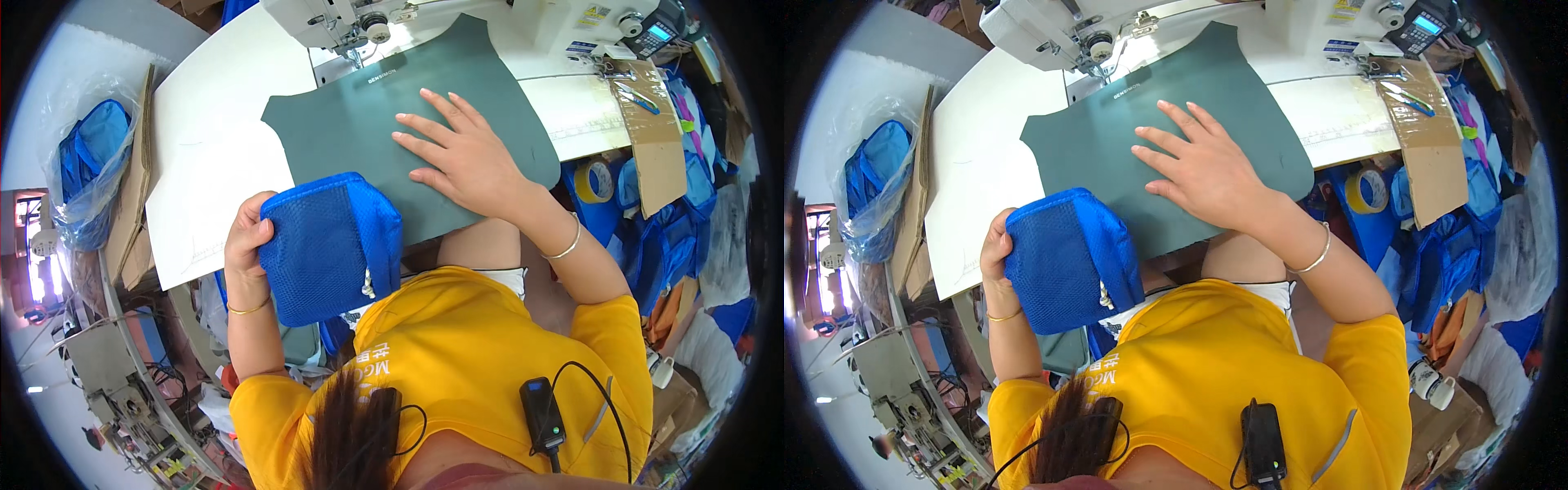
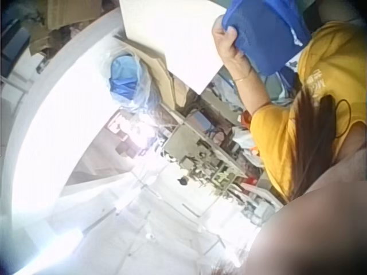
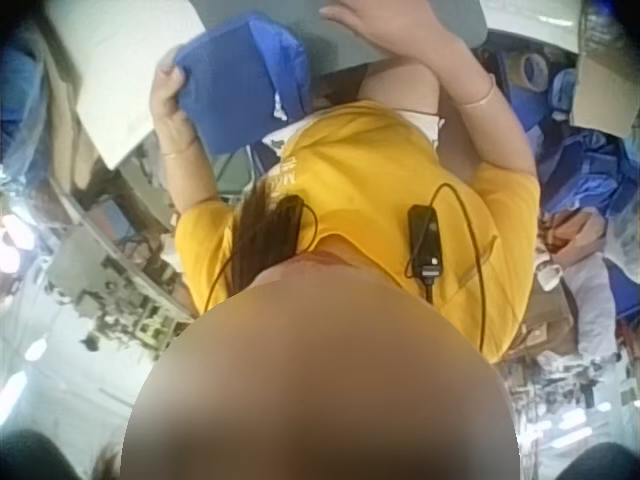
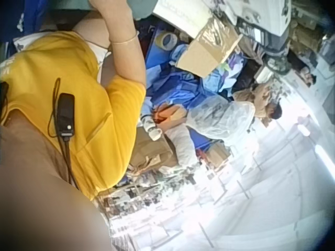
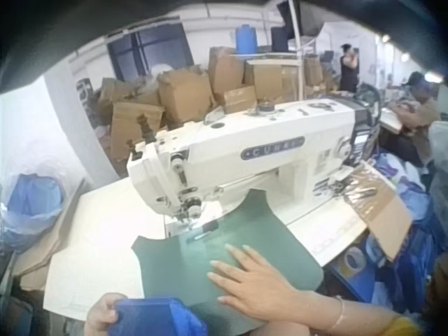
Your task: Sewing a blue mesh pocket onto a green synthetic material using an industrial sewing machine.
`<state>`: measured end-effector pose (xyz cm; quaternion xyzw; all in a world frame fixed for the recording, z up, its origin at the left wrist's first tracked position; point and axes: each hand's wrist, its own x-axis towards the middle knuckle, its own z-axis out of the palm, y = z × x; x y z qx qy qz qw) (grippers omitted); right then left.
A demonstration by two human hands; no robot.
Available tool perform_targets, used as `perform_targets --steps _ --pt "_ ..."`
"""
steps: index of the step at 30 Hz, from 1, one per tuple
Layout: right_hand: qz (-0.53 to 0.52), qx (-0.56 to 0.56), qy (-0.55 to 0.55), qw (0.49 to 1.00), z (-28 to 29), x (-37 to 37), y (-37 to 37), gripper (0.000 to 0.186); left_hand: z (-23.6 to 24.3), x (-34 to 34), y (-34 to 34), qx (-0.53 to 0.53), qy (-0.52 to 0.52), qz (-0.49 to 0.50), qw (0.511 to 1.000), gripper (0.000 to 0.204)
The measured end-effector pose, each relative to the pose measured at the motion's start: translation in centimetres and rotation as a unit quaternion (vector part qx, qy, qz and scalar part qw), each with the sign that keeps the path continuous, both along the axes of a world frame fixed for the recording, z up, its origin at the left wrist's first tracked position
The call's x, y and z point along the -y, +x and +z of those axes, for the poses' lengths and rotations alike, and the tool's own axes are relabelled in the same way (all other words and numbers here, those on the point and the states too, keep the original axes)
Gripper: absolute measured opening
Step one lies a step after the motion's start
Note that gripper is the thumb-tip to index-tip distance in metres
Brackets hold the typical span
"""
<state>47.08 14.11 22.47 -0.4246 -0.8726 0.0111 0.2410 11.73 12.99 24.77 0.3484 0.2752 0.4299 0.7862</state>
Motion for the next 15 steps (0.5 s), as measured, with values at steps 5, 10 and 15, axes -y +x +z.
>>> perform_targets --steps 5,10,15 --pt "0.010 -0.014 -0.021 1.000 -1.3 -0.2 -2.5 0.050 -0.8 0.4 -1.1 0.054 0.068 -0.017 0.996 0.036" --pt "-0.012 -0.038 -0.005 0.999 -1.5 -1.3 -5.0 0.048 -1.3 1.2 -1.2 0.131 0.086 -0.008 0.988 0.041" --pt "-0.009 -0.015 -0.034 0.999 -0.5 -1.3 -5.4 0.049 -4.0 1.8 -3.0 0.169 0.155 -0.014 0.973 0.059"
